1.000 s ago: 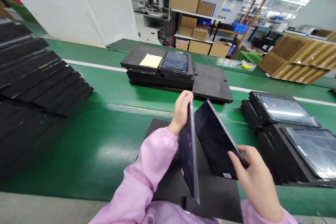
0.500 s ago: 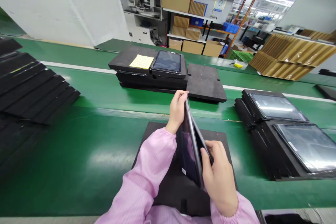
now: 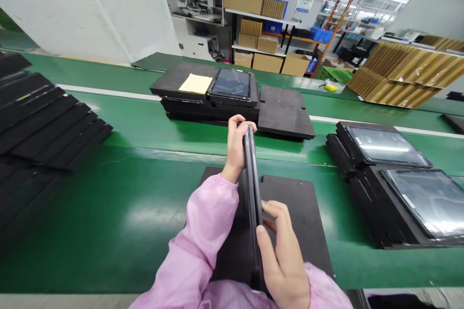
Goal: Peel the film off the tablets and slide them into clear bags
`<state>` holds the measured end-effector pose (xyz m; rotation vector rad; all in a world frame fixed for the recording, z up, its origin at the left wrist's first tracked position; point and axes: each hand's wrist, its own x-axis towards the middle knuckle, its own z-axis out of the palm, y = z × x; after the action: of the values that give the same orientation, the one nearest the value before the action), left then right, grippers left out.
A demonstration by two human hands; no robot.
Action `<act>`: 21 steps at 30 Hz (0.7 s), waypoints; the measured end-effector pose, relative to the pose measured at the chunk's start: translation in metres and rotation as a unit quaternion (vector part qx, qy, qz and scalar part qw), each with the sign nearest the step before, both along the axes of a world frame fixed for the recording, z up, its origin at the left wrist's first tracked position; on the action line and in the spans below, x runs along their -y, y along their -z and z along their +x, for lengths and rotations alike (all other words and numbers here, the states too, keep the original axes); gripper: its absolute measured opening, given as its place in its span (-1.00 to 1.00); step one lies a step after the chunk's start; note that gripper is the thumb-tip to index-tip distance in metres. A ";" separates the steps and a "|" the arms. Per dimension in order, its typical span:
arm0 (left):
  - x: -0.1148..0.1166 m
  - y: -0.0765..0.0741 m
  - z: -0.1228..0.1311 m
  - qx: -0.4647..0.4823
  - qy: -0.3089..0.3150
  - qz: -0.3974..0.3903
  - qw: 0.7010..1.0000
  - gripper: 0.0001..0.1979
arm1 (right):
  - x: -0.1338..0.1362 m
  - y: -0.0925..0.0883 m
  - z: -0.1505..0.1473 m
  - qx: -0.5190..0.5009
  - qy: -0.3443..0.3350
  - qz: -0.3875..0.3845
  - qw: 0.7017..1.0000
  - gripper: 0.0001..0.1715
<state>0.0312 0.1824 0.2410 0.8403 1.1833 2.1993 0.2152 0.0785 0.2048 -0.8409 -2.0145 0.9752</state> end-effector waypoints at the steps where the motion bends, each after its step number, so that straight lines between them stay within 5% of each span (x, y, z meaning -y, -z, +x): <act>1: 0.003 -0.003 -0.001 -0.007 -0.006 0.016 1.000 -0.80 | -0.004 -0.003 -0.001 -0.009 -0.009 -0.003 1.000 -0.66; 4: 0.011 -0.010 -0.002 -0.031 -0.015 0.056 0.998 -0.78 | -0.027 -0.017 -0.009 -0.023 -0.048 -0.049 0.997 -0.67; 10: 0.008 -0.016 -0.002 -0.074 -0.013 0.054 0.996 -0.82 | -0.075 -0.025 -0.043 -0.060 -0.105 -0.164 0.979 -0.39; 21: -0.017 -0.006 -0.007 -0.055 -0.022 0.016 0.998 -0.81 | -0.081 -0.008 -0.056 -0.151 -0.112 -0.188 0.964 -0.26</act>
<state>0.0246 0.1998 0.2472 0.9666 1.2328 2.2379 0.1592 0.1599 0.2132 -0.6141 -1.7086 1.5511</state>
